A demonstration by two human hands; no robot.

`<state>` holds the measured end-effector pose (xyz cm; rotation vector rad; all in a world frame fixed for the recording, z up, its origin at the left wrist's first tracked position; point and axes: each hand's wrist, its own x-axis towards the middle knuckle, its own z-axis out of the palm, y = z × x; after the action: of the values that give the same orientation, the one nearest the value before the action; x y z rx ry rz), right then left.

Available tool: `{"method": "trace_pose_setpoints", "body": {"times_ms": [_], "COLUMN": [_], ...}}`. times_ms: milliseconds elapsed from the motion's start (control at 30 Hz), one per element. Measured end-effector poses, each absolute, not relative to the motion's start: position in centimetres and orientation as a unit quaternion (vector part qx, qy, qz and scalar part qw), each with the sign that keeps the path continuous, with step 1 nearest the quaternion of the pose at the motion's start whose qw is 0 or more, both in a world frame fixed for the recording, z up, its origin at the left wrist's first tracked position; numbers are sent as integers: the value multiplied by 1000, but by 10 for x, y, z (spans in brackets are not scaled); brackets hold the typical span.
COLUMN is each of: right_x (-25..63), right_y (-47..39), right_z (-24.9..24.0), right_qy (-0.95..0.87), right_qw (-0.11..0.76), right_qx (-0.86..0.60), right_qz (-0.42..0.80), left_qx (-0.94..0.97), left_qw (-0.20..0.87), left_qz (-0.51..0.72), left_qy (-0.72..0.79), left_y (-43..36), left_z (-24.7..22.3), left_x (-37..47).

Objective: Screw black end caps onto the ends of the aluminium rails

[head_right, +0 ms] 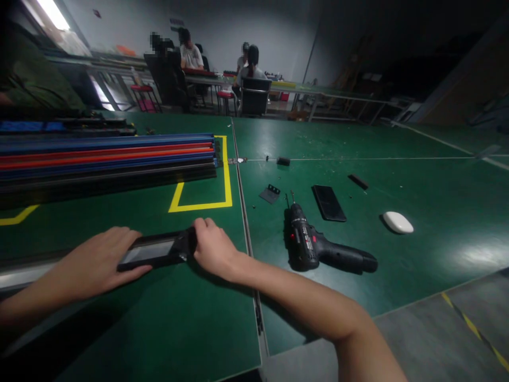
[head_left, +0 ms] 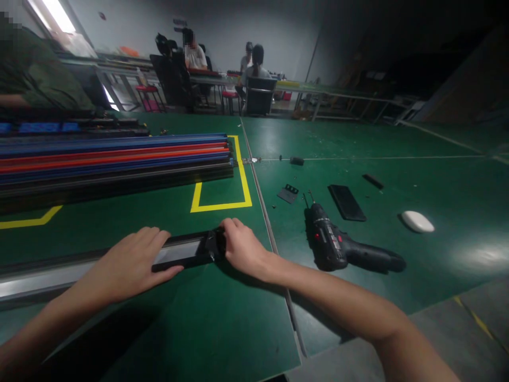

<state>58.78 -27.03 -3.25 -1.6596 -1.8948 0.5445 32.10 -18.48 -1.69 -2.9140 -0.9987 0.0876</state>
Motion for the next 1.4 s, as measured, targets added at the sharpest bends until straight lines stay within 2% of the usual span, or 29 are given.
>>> {"method": "trace_pose_setpoints", "body": {"times_ms": [100,233,367,567,1067,1400], "right_x": [586,591,599,600,597,600], "right_y": [-271,-266,-262,-266,-276,-274], "right_z": [-38,-44,-47,-52,-45,-47], "right_qy": [-737,-727,-703,-712,-776,-762], "right_qw": [242,278,270,273,166,204], "right_qx": [-610,-604,-632,-632,-600,-601], "right_qz": [163,171,183,138,102,132], "left_qx": [-946,-950,-952,-945,-943,-944], "left_qw": [46,41,51,49,39,23], "left_qz": [48,55,41,54,60,45], "left_qy": [-318,-306,-300,-319,-324,-327], "left_y": [-185,-181,-181,-186,-187,-187], "left_z": [-14,-17,-20,-14,-14,-16], "left_x": [322,320,316,320,319,317]}}
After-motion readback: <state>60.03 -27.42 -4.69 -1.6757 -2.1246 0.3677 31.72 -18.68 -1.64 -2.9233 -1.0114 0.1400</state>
